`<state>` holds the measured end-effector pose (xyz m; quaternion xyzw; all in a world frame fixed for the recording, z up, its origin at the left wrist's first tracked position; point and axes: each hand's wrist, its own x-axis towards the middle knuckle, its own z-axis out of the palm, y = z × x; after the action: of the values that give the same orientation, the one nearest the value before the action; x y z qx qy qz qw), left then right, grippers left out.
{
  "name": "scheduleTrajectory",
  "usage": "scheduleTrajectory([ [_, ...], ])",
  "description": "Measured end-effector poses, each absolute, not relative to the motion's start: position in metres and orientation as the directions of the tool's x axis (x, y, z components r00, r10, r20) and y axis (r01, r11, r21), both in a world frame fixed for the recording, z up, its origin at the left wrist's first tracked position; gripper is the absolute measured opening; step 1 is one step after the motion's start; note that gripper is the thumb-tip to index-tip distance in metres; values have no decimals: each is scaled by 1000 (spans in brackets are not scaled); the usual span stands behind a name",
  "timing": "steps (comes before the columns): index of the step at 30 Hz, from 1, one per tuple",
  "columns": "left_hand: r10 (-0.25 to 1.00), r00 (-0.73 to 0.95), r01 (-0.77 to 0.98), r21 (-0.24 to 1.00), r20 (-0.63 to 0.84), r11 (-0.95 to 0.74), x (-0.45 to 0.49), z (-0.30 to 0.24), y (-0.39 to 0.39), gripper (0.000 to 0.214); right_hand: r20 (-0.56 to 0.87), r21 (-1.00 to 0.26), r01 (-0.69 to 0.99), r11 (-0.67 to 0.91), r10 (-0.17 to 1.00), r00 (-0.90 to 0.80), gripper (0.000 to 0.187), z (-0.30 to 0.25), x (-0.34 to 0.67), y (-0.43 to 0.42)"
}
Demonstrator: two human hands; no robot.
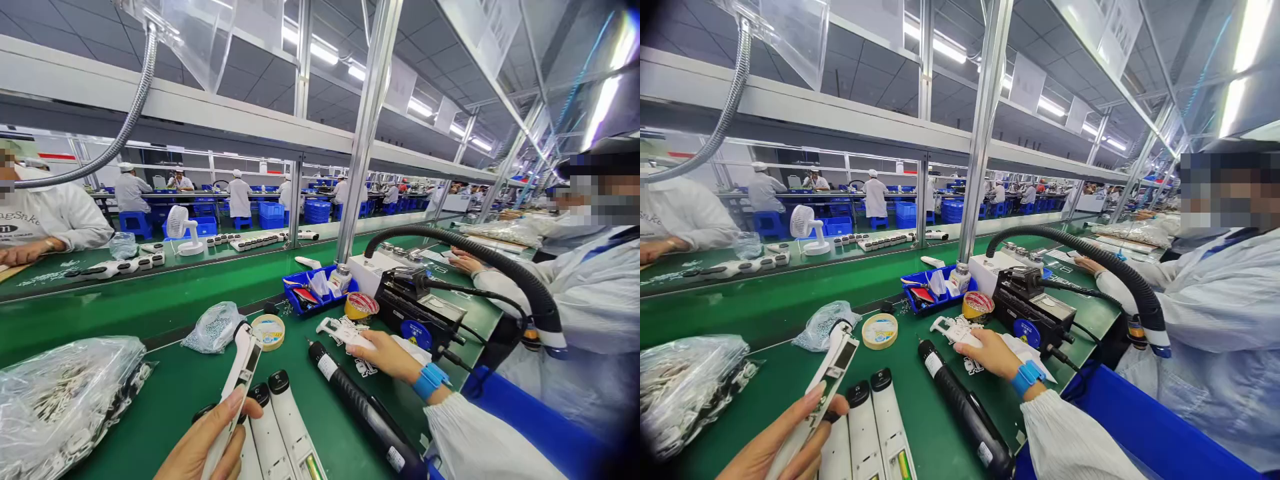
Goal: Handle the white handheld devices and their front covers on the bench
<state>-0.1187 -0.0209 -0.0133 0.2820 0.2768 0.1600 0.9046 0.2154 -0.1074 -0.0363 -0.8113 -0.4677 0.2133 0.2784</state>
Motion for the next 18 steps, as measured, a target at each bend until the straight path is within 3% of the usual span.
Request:
scheduleTrajectory([
  [11, 473, 772, -87, 667, -424, 740, -118, -13, -26, 51, -115, -858, 374, -351, 843, 526, 26, -25, 217, -112],
  [18, 381, 834, -86, 587, -399, 805, -117, -15, -26, 50, -121, -917, 227, -328, 772, 625, 21, -37, 223, -112],
])
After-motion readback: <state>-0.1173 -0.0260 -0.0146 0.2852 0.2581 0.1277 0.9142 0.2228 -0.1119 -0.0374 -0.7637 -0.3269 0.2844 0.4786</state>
